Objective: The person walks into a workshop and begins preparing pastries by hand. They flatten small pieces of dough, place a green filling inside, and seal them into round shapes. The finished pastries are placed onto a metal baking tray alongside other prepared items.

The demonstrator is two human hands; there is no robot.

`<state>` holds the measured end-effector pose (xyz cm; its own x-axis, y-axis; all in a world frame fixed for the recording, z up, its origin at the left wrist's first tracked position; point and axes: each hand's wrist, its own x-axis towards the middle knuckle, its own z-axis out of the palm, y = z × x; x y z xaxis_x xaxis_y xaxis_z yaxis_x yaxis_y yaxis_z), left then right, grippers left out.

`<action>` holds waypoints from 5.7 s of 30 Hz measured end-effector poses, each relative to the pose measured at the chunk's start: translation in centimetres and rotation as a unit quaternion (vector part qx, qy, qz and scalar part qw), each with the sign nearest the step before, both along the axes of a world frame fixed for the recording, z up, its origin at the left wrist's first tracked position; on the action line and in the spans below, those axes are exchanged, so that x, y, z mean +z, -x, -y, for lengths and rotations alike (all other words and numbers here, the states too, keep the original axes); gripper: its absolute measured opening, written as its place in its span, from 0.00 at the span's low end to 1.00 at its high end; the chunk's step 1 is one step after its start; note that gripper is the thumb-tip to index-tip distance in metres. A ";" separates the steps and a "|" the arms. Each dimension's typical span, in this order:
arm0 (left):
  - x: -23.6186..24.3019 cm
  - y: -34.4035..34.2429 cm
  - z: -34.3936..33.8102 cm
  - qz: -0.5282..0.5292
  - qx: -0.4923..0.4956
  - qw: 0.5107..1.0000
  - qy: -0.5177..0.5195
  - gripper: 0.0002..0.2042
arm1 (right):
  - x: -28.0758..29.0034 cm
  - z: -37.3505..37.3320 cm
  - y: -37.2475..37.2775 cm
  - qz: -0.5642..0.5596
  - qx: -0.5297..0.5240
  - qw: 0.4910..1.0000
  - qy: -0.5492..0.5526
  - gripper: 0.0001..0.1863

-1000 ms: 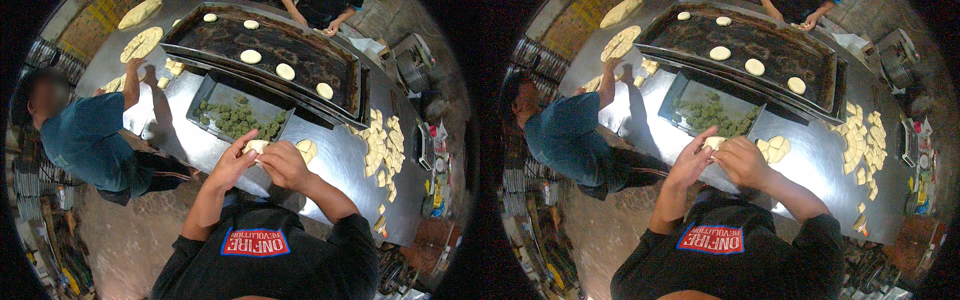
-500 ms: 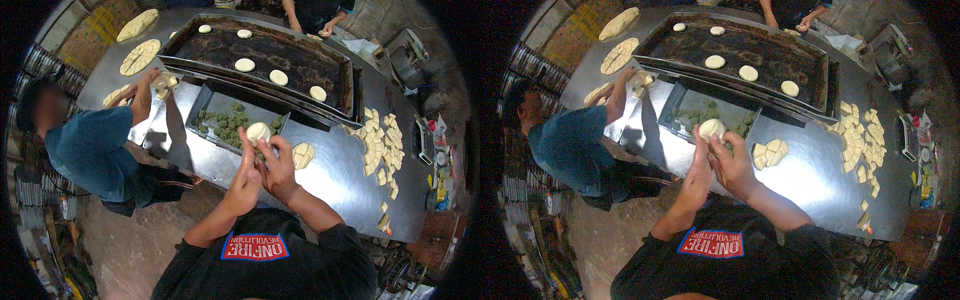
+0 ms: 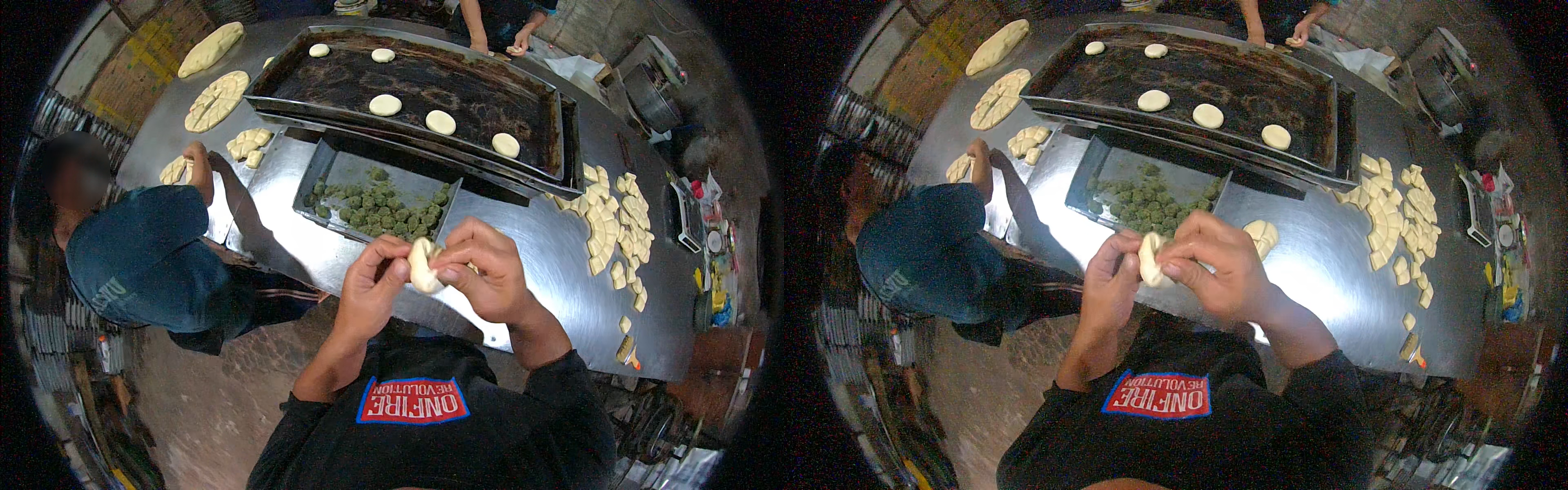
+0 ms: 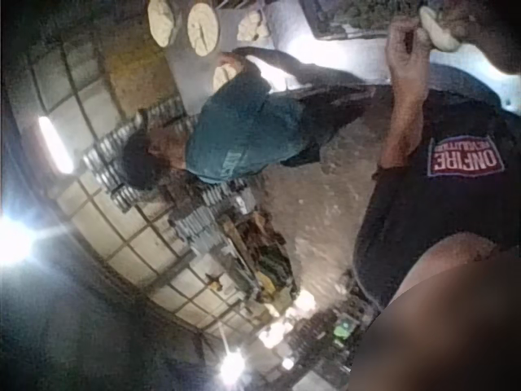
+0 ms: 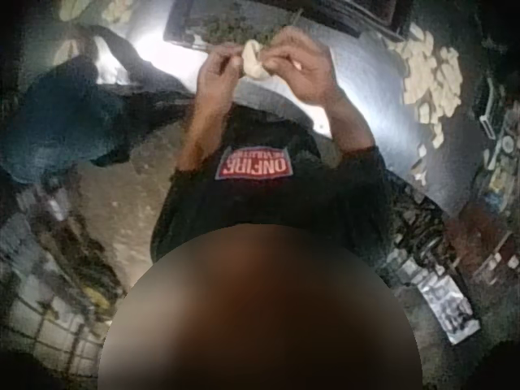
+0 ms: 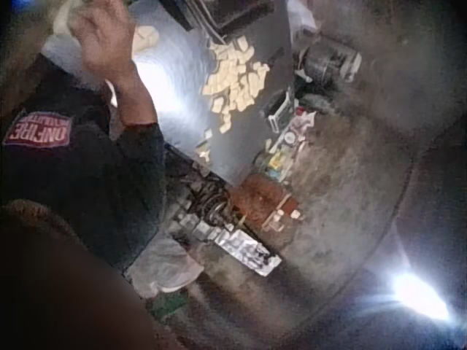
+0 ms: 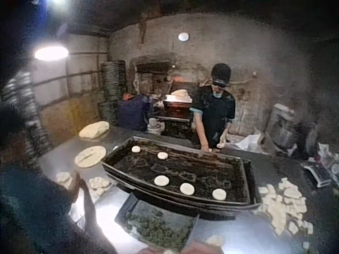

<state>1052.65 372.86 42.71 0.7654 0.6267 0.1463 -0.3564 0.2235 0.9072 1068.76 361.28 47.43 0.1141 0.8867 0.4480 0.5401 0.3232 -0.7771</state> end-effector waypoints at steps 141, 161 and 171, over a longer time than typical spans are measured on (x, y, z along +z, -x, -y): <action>-9.3 -4.2 -6.4 0.045 0.193 0.920 0.339 0.17 | -12.9 -13.4 -0.9 0.143 -0.028 0.989 0.009 0.14; -1.2 -3.4 0.7 -0.066 0.158 0.975 -0.144 0.35 | -6.1 -6.0 4.0 0.072 -0.230 0.958 -0.156 0.17; 1.1 -2.1 0.8 -0.005 0.108 0.990 -0.091 0.24 | -3.7 -2.8 1.8 -0.030 -0.227 0.972 -0.053 0.14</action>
<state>1054.74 372.11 43.78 0.6176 0.7402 0.2659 -0.3693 -0.0255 0.9289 1066.94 364.12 43.77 0.5112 0.6889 0.5139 0.6001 0.1419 -0.7872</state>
